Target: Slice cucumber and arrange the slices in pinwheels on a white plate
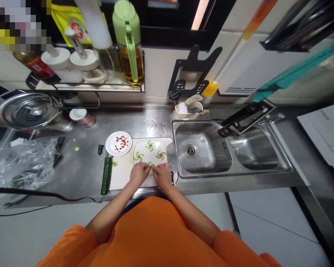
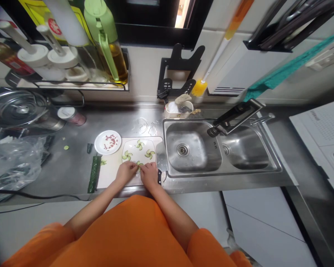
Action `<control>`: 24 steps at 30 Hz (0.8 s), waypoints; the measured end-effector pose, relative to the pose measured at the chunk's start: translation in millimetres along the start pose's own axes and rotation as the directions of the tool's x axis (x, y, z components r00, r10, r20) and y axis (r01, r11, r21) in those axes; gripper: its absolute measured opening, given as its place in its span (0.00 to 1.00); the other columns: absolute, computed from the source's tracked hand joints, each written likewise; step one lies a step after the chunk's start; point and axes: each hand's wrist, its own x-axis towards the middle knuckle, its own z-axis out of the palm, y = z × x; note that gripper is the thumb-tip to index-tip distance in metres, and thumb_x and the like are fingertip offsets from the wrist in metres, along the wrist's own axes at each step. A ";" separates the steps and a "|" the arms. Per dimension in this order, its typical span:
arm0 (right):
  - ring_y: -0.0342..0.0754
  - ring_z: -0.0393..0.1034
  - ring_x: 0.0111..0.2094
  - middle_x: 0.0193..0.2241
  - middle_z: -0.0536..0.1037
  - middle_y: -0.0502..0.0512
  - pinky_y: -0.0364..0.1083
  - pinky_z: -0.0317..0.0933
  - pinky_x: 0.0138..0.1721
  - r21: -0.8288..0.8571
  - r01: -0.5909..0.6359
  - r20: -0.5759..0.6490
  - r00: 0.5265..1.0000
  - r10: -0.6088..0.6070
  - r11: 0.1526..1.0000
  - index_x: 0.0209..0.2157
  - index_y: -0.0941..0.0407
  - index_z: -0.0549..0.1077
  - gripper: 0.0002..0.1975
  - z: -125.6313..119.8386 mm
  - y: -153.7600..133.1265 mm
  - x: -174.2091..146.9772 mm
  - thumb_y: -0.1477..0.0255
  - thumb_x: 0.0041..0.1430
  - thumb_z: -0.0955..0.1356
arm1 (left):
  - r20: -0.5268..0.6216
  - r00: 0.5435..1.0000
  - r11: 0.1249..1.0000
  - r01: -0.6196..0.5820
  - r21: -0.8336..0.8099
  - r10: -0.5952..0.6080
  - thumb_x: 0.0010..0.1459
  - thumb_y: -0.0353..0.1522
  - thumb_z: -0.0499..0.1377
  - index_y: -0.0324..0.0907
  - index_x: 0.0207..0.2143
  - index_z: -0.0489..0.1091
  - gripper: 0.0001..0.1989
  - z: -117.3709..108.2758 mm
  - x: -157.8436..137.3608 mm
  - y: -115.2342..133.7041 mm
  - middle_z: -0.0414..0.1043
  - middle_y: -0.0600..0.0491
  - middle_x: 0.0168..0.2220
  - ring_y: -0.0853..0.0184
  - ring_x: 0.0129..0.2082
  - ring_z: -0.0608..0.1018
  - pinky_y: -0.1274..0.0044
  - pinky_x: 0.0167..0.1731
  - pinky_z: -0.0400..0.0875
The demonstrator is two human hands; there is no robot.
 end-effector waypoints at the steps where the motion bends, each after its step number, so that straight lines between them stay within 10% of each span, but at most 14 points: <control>1: 0.52 0.59 0.44 0.37 0.75 0.55 0.45 0.51 0.35 -0.005 -0.003 0.008 1.000 0.003 1.000 0.46 0.46 0.76 0.14 0.3 0.0 0.2 0.69 0.64 0.62 | -0.002 1.000 1.000 -0.003 0.009 0.003 0.54 0.31 0.56 0.41 0.24 0.75 0.09 0.5 0.1 -0.3 0.73 0.52 0.26 0.68 0.31 0.72 0.78 0.35 0.61; 24: 0.51 0.58 0.44 0.38 0.74 0.55 0.45 0.50 0.35 -0.033 -0.014 0.034 0.999 0.015 0.999 0.47 0.46 0.74 0.14 0.7 -1.7 2.2 0.68 0.65 0.60 | 0.029 0.994 0.990 -0.108 0.089 0.106 0.55 0.31 0.57 0.43 0.34 0.78 0.10 2.1 -1.0 -7.7 0.76 0.49 0.31 0.65 0.36 0.74 0.75 0.42 0.64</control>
